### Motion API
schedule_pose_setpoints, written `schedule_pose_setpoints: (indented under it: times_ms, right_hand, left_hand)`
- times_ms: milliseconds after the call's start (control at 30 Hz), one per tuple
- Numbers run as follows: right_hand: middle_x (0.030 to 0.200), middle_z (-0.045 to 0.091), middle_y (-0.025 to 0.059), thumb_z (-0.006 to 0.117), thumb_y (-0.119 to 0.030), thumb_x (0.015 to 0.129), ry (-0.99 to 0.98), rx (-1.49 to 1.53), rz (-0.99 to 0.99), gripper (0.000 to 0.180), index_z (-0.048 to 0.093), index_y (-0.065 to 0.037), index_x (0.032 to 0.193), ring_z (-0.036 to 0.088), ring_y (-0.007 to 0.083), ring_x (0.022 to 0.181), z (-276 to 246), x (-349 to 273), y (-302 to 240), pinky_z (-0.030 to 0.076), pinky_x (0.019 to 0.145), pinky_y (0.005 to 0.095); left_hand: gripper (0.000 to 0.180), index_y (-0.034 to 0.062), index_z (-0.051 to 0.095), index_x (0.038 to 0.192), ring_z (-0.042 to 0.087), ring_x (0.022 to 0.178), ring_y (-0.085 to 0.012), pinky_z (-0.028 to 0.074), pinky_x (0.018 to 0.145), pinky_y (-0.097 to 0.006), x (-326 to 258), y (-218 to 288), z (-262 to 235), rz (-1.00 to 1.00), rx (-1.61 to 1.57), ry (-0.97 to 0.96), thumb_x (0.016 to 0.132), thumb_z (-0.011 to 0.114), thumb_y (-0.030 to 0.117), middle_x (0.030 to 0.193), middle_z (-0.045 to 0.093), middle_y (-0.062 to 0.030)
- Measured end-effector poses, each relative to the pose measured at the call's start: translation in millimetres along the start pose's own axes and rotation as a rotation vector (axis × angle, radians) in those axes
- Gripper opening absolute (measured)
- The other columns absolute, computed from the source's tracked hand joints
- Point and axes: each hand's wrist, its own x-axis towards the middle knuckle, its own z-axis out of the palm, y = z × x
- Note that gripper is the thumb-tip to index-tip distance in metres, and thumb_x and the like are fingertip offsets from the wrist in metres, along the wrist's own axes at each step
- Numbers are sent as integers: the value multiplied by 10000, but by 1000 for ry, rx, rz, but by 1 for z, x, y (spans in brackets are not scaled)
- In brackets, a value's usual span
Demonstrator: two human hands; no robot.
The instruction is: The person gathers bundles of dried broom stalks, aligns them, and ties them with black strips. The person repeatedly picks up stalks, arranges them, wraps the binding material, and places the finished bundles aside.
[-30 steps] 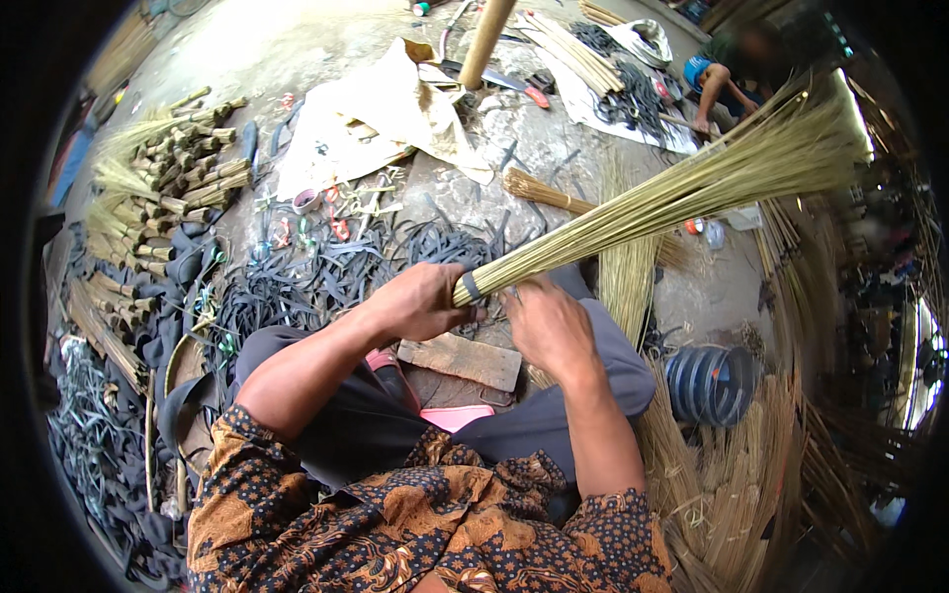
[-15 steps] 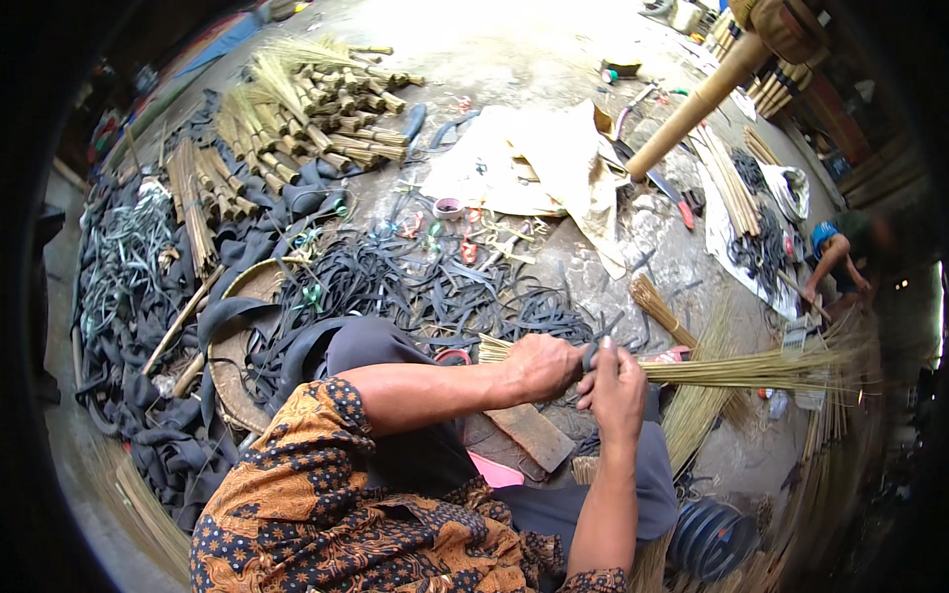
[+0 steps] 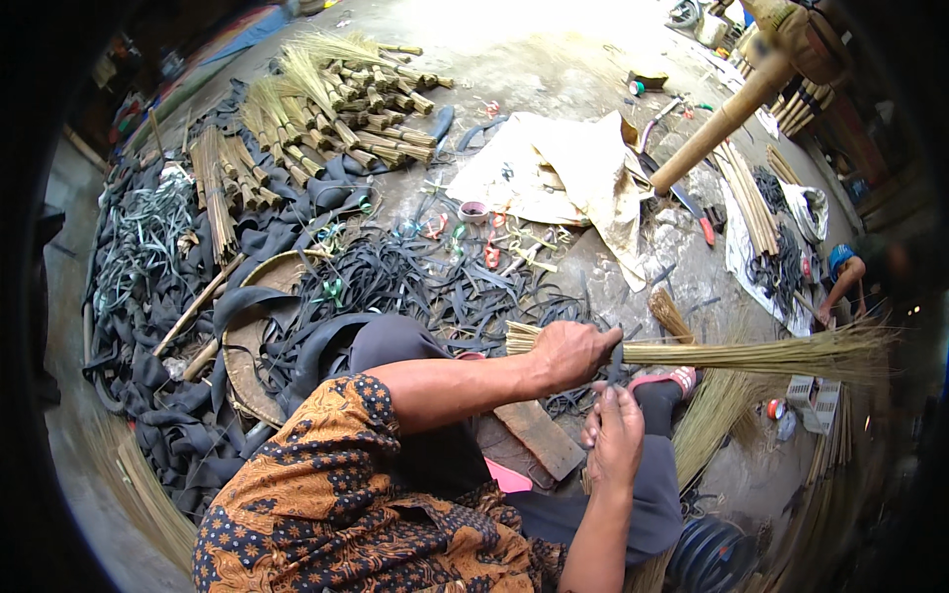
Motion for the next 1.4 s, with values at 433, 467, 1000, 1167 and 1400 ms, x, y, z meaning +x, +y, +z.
schedule_pose_setpoints:
  times_ms: [433,467,1000,1167,1400]
  right_hand:
    - [849,709,142,593,-201,1045,40,-937,-623,203,662,-32,956,713,322,790,-66,-11,8,532,700,397]
    - [853,713,135,604,-149,1021,42,-963,-698,147,670,-31,963,711,323,787,-67,-2,3,537,705,405]
    - [612,666,78,599,-248,1037,26,-854,-230,322,665,50,1142,549,114,415,6,6,-74,444,420,290]
    - [708,677,74,525,-364,1101,-16,-512,-185,403,668,11,1126,557,88,443,18,32,-52,398,399,222]
    - [846,656,50,538,-225,1100,17,-254,-346,240,620,1,1084,605,84,705,6,19,-11,457,580,215]
  left_hand:
    - [242,35,705,1061,603,698,-137,506,663,-329,-10,23,-60,117,-735,-510,878,787,170,779,689,-45]
    - [178,26,697,965,522,685,-57,456,606,-269,-14,27,-61,122,-911,-683,908,794,165,752,634,31]
    - [222,56,636,1075,733,750,-410,582,652,-533,-12,19,-18,49,21,-198,920,639,214,825,734,-192]
    - [77,92,721,873,766,827,-363,618,696,-484,-15,10,-8,29,11,-198,854,657,131,871,755,-169]
    - [265,99,595,1157,733,824,-401,592,619,-476,-8,2,-4,-26,11,-68,940,633,247,924,679,-196]
